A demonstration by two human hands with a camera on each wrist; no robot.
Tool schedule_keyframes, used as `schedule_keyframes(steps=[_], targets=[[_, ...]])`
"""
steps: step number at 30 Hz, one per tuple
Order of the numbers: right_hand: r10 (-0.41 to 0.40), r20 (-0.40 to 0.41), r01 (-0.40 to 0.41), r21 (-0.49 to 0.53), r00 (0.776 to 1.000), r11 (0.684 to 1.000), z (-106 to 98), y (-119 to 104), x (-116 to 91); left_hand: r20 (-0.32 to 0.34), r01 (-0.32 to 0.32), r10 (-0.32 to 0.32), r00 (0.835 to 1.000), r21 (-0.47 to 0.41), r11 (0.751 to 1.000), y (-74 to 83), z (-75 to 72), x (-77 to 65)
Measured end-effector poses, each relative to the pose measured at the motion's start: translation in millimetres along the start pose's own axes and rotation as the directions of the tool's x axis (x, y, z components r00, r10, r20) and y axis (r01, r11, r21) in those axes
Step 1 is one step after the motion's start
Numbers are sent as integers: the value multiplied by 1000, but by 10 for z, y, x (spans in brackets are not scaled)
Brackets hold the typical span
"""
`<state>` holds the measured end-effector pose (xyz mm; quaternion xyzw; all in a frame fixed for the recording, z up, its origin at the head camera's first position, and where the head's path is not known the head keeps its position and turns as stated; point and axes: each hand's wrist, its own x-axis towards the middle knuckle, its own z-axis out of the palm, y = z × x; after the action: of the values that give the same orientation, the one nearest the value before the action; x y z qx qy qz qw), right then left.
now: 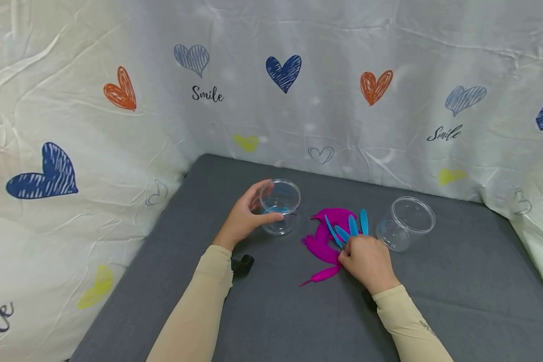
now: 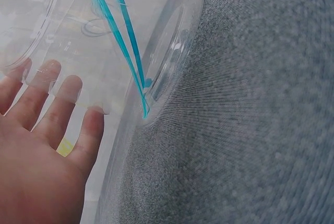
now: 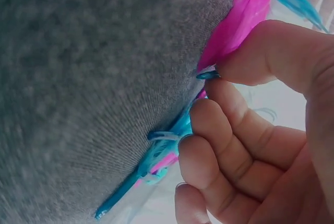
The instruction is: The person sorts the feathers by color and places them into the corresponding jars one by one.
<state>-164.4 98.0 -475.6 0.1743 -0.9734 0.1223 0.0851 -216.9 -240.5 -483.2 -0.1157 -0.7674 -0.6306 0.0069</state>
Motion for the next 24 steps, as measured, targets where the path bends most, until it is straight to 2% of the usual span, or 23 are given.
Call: schedule_keyframes(steps=[5,10,15,24], targets=[[-23,-55,22,-16,998,1000,-21,8,9,3,2,-2,1000,2,1000,40,-2,-12],[-26,-77,25,-19,997,1000,-36,0,21,3,3,-3,1000,3,1000,73,-3,-33],[-13,-81,14,3,997,1000,-46,-8,26,-2,1,-1,1000,7,1000,67,-9,-45],[-31,-145,35,23,989,999,-91,12,51,0,4,-4,1000,2,1000,26,-5,-4]])
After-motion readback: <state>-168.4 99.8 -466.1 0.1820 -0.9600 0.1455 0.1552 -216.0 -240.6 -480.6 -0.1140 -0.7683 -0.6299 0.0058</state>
